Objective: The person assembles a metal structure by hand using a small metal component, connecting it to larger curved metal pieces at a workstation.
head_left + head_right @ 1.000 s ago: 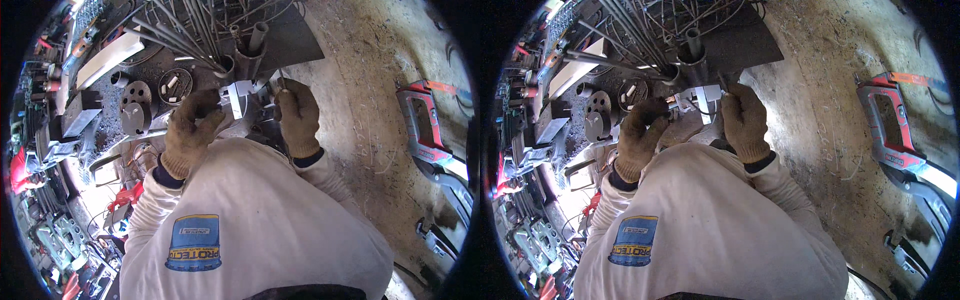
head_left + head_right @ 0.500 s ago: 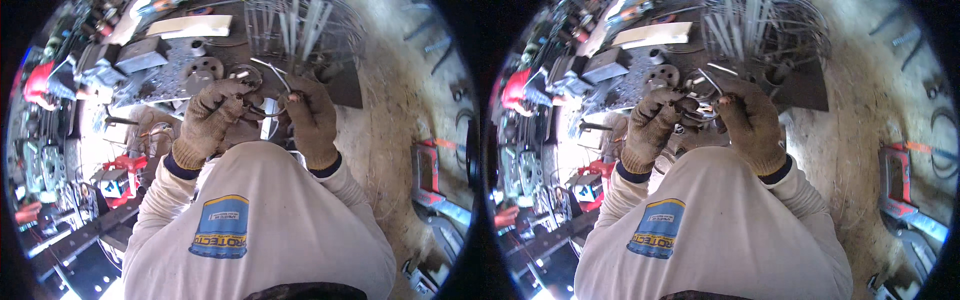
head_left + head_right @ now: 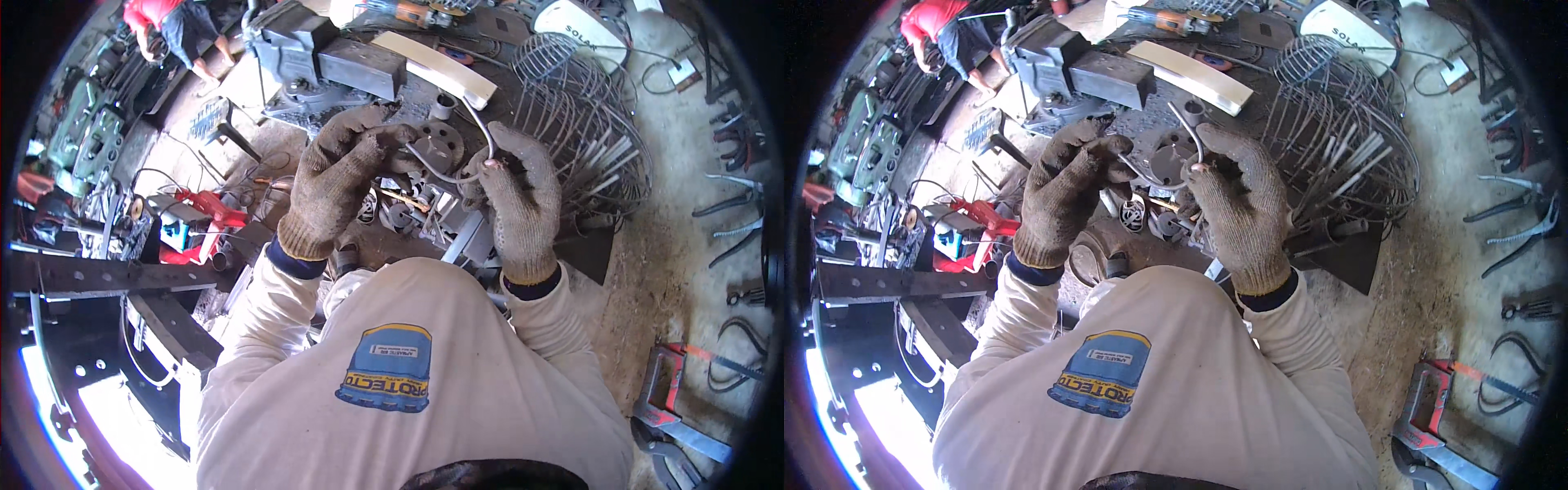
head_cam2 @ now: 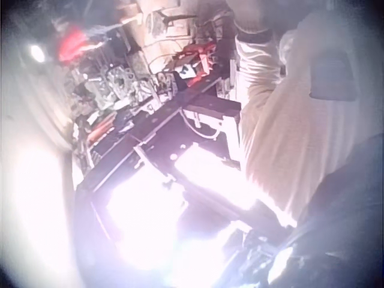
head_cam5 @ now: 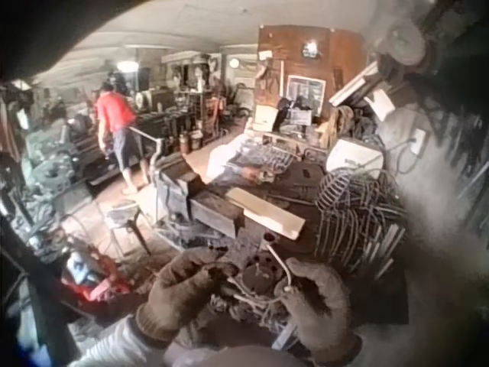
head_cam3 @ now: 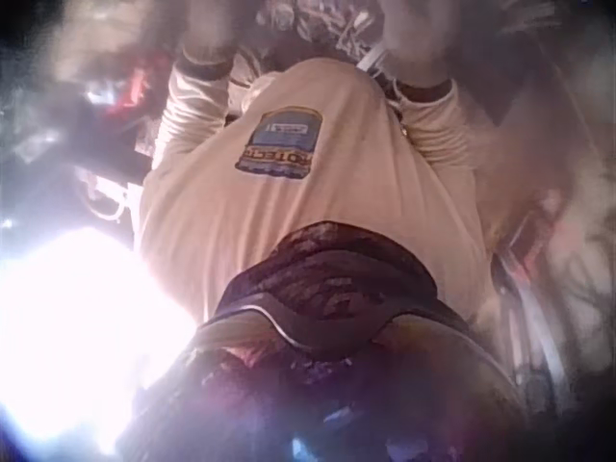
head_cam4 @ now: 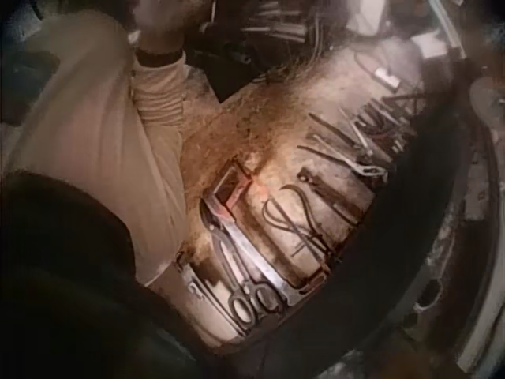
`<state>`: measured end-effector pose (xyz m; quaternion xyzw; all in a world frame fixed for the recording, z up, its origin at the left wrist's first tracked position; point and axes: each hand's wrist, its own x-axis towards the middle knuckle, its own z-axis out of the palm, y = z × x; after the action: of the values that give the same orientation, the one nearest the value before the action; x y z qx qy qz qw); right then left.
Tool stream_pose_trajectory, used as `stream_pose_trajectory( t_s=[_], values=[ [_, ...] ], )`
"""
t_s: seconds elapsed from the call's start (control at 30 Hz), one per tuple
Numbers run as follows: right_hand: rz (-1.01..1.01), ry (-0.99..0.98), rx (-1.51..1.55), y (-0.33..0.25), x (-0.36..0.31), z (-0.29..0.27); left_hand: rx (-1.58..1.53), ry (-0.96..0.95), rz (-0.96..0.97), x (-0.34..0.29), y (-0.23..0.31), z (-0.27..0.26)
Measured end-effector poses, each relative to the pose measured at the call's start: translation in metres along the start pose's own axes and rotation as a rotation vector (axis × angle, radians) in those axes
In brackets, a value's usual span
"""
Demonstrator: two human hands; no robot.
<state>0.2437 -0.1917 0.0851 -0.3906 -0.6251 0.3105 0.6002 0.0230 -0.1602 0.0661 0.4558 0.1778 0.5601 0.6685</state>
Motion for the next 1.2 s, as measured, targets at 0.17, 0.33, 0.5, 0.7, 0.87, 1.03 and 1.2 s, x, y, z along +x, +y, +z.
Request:
stream_pose_trajectory(
  t_s=[0.17, 0.33, 0.5, 0.7, 0.87, 1.03, 1.2],
  values=[
    [0.069, -0.037, 0.11, 0.001, 0.001, 0.013, -0.01, -0.021, -0.035, -0.008, 0.002, -0.015],
    [0.111, -0.026, 0.086, 0.004, -0.001, 0.015, -0.022, -0.039, -0.01, -0.01, -0.005, -0.017],
    [0.138, -0.057, 0.106, 0.003, -0.001, 0.019, 0.066, 0.057, 0.031, -0.009, -0.007, -0.005],
    [0.273, -0.038, 0.275, 0.001, -0.001, 0.024, 0.102, -0.05, -0.055, -0.014, -0.004, -0.007],
    [-0.458, -0.162, -0.756, -0.01, 0.003, 0.022, 0.363, 0.041, 0.08, -0.018, 0.003, 0.001],
    [-0.222, -0.372, -0.837, 0.005, -0.016, 0.025, 0.415, 0.029, 0.054, -0.016, -0.012, 0.007],
    [0.161, -0.228, -0.41, 0.015, -0.027, 0.02, 0.354, 0.204, 0.36, -0.012, 0.0, 0.024]
  ],
)
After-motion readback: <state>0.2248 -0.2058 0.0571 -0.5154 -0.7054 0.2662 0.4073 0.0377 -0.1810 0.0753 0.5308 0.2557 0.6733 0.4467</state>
